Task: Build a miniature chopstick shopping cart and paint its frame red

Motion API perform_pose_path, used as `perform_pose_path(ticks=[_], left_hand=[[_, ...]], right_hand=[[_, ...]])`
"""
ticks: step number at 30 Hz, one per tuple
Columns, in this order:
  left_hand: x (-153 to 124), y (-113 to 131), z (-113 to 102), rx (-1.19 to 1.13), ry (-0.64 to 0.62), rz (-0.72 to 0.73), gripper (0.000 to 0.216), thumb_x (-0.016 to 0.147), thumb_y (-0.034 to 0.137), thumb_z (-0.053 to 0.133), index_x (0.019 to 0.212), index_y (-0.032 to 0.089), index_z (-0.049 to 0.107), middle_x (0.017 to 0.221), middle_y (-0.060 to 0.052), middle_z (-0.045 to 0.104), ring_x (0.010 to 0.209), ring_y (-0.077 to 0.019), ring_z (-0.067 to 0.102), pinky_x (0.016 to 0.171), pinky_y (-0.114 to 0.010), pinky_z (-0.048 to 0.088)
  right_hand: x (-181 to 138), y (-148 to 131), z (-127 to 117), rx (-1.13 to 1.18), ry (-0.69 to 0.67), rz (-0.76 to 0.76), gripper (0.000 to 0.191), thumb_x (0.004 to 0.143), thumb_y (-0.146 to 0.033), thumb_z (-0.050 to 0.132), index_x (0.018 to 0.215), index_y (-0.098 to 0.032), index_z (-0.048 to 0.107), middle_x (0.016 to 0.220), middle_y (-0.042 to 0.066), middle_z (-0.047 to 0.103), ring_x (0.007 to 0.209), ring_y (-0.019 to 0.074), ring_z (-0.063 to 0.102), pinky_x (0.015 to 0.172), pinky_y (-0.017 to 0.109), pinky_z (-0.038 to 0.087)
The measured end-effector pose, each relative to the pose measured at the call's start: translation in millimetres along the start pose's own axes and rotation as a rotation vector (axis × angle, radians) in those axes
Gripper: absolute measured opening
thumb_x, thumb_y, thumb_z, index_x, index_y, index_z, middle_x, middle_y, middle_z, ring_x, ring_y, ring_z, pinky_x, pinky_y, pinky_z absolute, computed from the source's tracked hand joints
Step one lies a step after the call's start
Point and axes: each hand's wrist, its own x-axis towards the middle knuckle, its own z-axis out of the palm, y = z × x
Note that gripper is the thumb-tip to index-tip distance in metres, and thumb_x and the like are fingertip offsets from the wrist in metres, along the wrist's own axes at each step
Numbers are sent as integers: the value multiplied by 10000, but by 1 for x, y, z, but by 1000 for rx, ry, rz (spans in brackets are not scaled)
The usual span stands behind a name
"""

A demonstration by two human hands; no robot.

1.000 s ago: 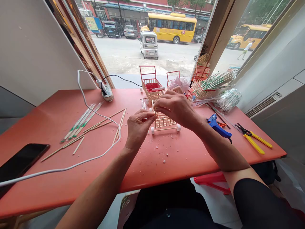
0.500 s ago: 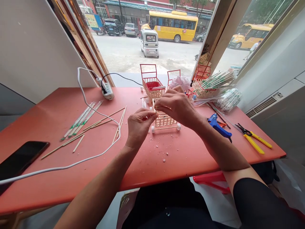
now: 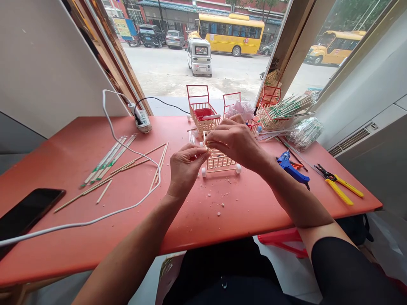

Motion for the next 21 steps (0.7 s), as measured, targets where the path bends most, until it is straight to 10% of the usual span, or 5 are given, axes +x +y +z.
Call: perform_pose_path(ticks=[21], left_hand=[[2, 0, 0, 28, -13, -5, 211, 821, 458, 850, 784, 251, 860, 846, -40, 788, 770, -188, 668, 705, -326, 489]], right_hand=[[0, 0, -3, -33, -4, -12, 319, 1114, -307, 544, 890, -211, 749, 897, 29, 751, 957, 214, 552, 979, 418, 302]])
